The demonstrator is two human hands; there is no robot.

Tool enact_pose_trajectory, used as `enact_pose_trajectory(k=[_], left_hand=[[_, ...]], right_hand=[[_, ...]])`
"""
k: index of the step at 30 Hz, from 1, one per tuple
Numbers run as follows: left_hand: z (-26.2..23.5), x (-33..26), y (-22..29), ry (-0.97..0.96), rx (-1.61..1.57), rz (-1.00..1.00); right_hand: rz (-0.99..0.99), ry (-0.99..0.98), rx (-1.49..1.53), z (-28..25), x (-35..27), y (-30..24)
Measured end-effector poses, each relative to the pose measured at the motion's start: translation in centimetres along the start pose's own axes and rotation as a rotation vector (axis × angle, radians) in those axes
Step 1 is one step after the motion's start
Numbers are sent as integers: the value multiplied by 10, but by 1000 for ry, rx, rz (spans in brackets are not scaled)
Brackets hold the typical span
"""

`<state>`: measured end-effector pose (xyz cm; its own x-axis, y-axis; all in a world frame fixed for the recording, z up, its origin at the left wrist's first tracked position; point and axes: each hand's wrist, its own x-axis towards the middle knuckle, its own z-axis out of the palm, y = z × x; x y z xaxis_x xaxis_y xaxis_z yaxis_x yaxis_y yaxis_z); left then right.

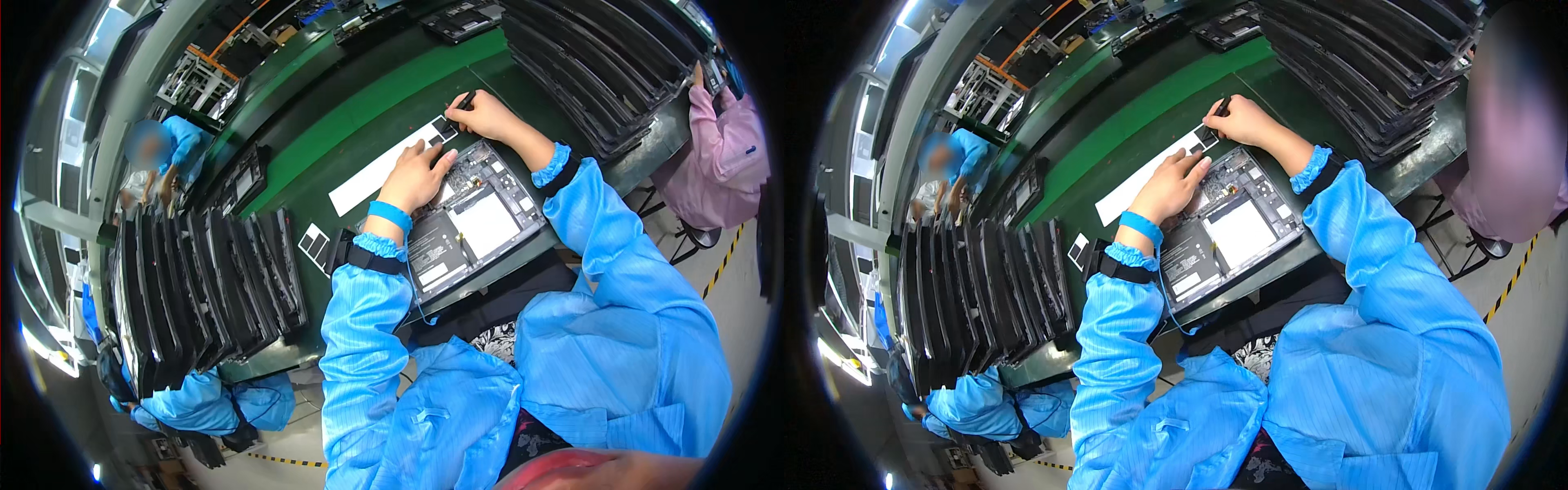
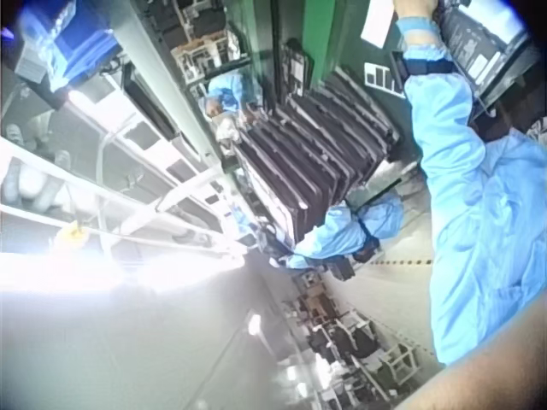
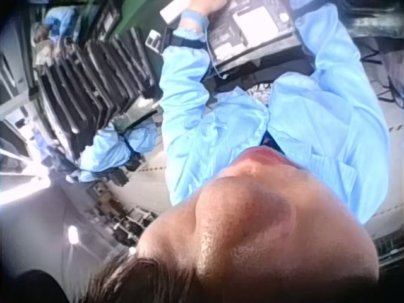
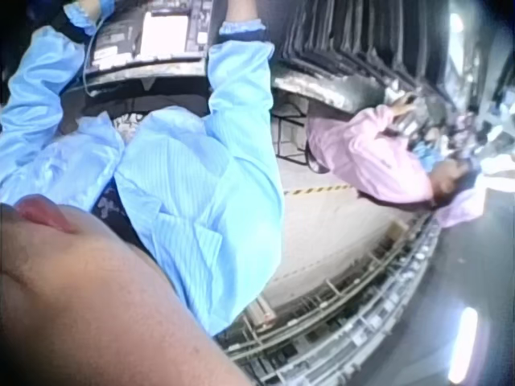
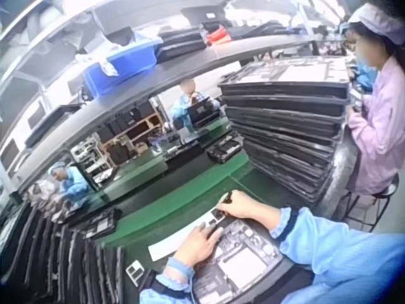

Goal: Assembling internal components of laptops and applying small parts/stickers using a stylus tool on a production line.

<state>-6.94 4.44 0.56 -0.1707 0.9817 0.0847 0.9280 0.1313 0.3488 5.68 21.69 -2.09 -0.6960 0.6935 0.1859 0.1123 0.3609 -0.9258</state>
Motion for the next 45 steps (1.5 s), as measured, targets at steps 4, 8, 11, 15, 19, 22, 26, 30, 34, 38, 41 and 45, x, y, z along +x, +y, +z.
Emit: enact_pose_trajectory(k=[4, 8, 11, 15, 19, 22, 26, 30, 34, 38, 41, 45], left_hand=[[13, -4, 3, 20, 93, 14], [13, -4, 3, 36, 100, 5], [12, -2, 5, 39, 90, 7], [12, -2, 1, 55, 113, 7], [9, -1, 6, 40, 144, -16], [7, -4, 12, 20, 186, -23], [9, -5, 9, 108, 219, 19], [-12, -11, -3, 154, -87, 30], [-38, -53, 6, 350, -234, -116], [-34, -71, -1, 117, -641, -385], [-28, -72, 2, 33, -761, -468], [-24, -67, 3, 10, -735, -452]], right_hand=[[5, 30, 56, 0, -7, -3], [-18, 17, 75, -1, -6, -5], [2, -28, 76, 1, -7, -7], [-13, -22, 20, 2, -5, -10], [-16, 12, 76, 6, -7, -11], [28, 52, 445, 6, -9, -11], [1, 105, 518, -4, -15, -22], [101, 52, 545, -7, -32, -35], [136, -23, 540, 2, -58, -54], [157, -142, 499, 14, -71, -53], [189, -161, 488, 22, -74, -50], [124, -157, 477, 23, -76, -42]])
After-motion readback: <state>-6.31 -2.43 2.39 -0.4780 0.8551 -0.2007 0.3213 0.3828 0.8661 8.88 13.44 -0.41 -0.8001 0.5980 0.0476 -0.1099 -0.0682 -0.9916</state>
